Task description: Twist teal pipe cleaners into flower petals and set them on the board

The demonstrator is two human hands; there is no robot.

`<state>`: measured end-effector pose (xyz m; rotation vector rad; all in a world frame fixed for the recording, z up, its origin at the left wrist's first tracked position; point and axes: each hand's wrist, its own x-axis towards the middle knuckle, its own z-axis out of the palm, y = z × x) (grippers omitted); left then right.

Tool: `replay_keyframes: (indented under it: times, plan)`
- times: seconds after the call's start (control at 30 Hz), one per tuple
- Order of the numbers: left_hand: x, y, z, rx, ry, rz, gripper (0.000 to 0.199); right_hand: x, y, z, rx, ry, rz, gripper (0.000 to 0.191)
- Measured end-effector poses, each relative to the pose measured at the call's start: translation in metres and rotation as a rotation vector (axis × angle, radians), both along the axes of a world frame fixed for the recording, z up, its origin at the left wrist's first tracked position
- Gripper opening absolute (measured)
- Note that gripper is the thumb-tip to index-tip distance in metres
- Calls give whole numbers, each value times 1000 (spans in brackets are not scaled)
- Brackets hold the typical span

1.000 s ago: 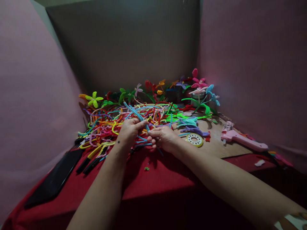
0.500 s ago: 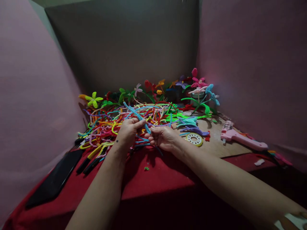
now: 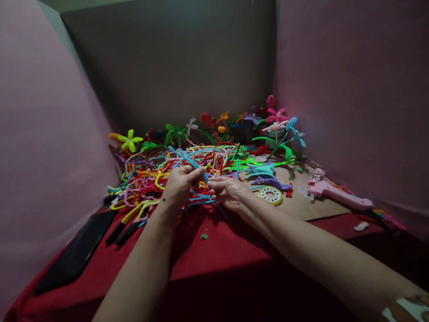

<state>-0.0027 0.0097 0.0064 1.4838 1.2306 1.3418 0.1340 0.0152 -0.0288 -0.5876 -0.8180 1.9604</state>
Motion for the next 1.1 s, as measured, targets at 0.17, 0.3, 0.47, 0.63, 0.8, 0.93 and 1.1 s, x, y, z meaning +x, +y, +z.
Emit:
replay_keyframes:
  times: [0.17,0.3,0.47,0.63,0.8,0.93,1.1]
  plan:
    - [5,-2,2,23,17,35,31,1,-4,3,13,-43,-122,21]
    - [2,0,0,-29,25,-4,30,3,-4,4,172,-127,-87,15]
    - [0,1,-2,-39,141,-48,31,4,-4,4,301,-317,-97,17]
    - [2,1,-1,-77,-56,-42,31,3,-3,3,275,-343,-119,24]
    - [2,3,-2,-103,-127,-73,31,4,-3,2,268,-248,-66,19]
    - [2,3,-2,-106,-129,-70,33,5,-1,3,238,-212,-89,16]
    - [3,3,-3,-86,-76,-60,30,3,2,0,185,-217,-108,14]
